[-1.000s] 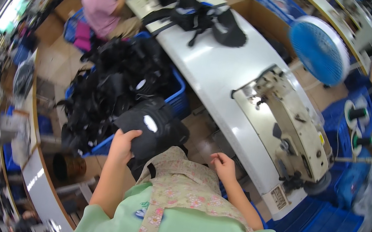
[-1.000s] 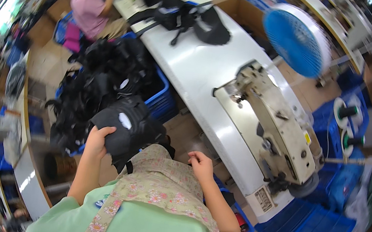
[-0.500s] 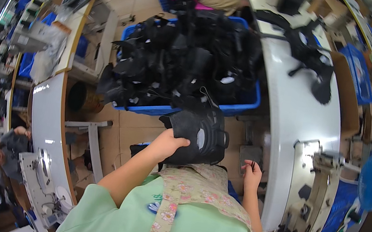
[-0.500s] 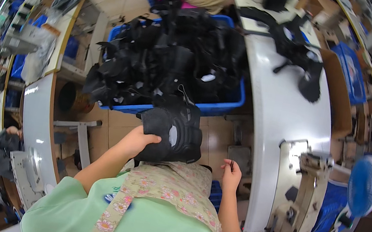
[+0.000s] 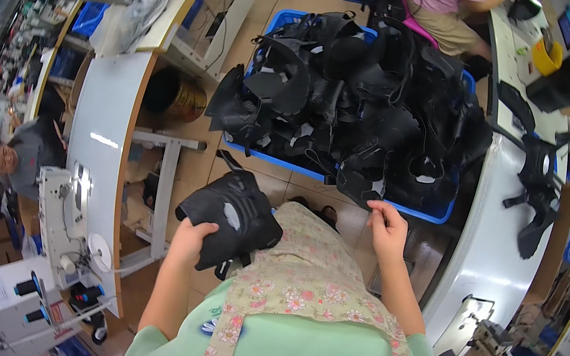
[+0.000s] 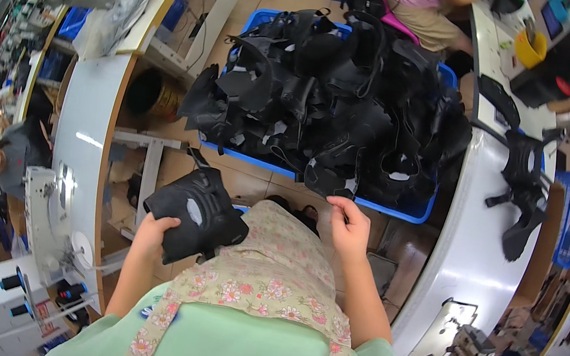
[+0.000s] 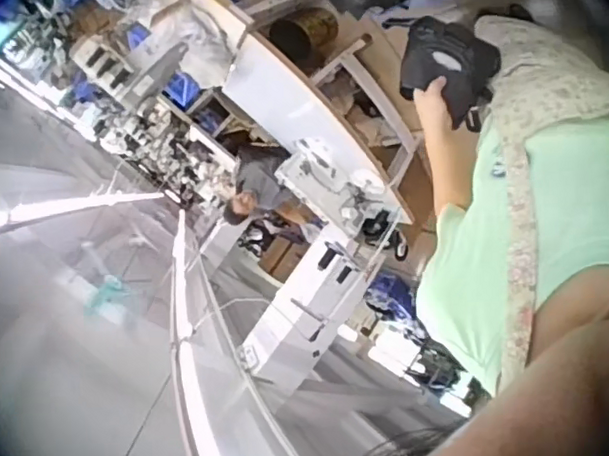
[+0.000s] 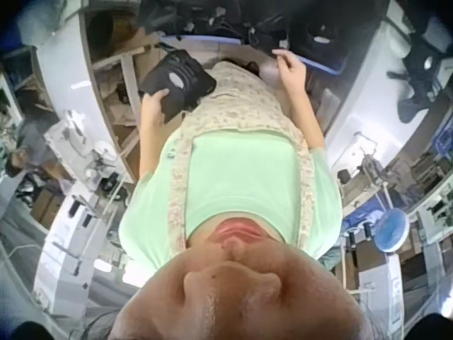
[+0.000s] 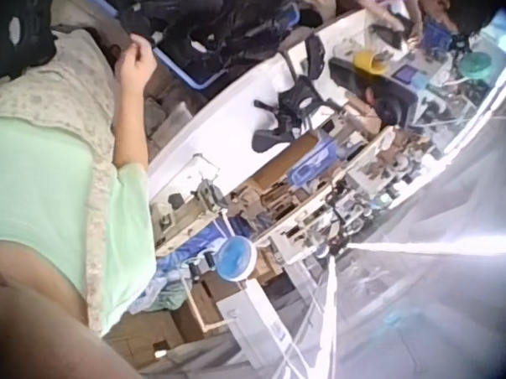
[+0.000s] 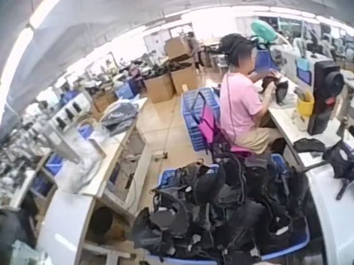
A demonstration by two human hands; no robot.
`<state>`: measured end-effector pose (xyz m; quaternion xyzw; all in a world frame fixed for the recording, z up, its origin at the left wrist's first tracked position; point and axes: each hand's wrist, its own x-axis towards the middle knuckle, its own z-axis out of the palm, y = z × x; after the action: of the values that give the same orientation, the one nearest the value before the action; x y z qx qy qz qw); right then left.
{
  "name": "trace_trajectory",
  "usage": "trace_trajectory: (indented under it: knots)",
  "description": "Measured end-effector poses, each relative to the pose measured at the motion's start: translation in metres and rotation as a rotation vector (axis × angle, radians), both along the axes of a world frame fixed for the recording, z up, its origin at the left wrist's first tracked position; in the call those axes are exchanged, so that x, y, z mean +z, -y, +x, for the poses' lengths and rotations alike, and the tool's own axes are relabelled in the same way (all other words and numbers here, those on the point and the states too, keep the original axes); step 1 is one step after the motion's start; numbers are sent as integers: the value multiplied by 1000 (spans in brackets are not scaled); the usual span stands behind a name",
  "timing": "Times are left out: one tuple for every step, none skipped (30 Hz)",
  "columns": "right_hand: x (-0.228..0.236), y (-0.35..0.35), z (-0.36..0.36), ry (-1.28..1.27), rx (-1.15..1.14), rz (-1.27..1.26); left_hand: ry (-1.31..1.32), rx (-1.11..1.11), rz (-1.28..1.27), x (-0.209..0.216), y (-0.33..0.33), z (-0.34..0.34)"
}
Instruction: The person adjusts a sewing machine knob, stitches black fabric pieces together using the sewing machine, and trims threads from the sewn piece using snips.
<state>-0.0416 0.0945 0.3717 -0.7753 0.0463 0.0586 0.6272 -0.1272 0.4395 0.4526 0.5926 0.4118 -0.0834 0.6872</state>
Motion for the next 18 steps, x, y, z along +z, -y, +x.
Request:
trace_trajectory:
  knots:
    - [8, -12, 10, 28, 10, 7, -9, 62, -28, 7, -6, 0]
    - [10, -19, 10, 84, 47, 27, -18, 123, -57, 12, -14, -1]
    - [13, -29, 13, 76, 75, 43, 3, 134, -48, 17, -26, -6]
    - [17, -40, 19, 66, 101, 58, 9, 154, -43, 19, -36, -3]
    - [16, -49, 30, 60, 123, 52, 35, 203, -33, 21, -48, 3]
    - [15, -60, 40, 53, 134, 45, 59, 241, -23, 23, -62, 9]
    - [19, -75, 49, 31, 134, 45, 72, 260, -15, 22, -78, 12]
    - [17, -89, 53, 32, 132, 50, 72, 258, -11, 26, -93, 16]
    - [14, -99, 56, -17, 134, 62, 116, 293, -14, 29, -104, 20]
    - [13, -112, 63, -65, 131, 73, 159, 323, -19, 31, -117, 28]
    - [13, -129, 73, -41, 136, 63, 180, 313, 15, 34, -136, 44]
    - [15, -142, 81, -43, 130, 54, 209, 295, 8, 40, -149, 61]
    - [15, -158, 89, -5, 127, 76, 191, 284, -5, 39, -168, 77]
    - [17, -172, 98, 34, 120, 99, 174, 269, -17, 38, -187, 91]
    - [24, -190, 108, -18, 132, 85, 196, 254, -23, 33, -206, 105]
    - [20, -217, 118, -9, 96, 95, 225, 224, -29, 27, -229, 129]
    - [14, -244, 129, -84, 35, 244, 233, 209, 3, 27, -243, 148]
    - [9, -273, 142, -155, -27, 398, 242, 203, -62, 26, -262, 170]
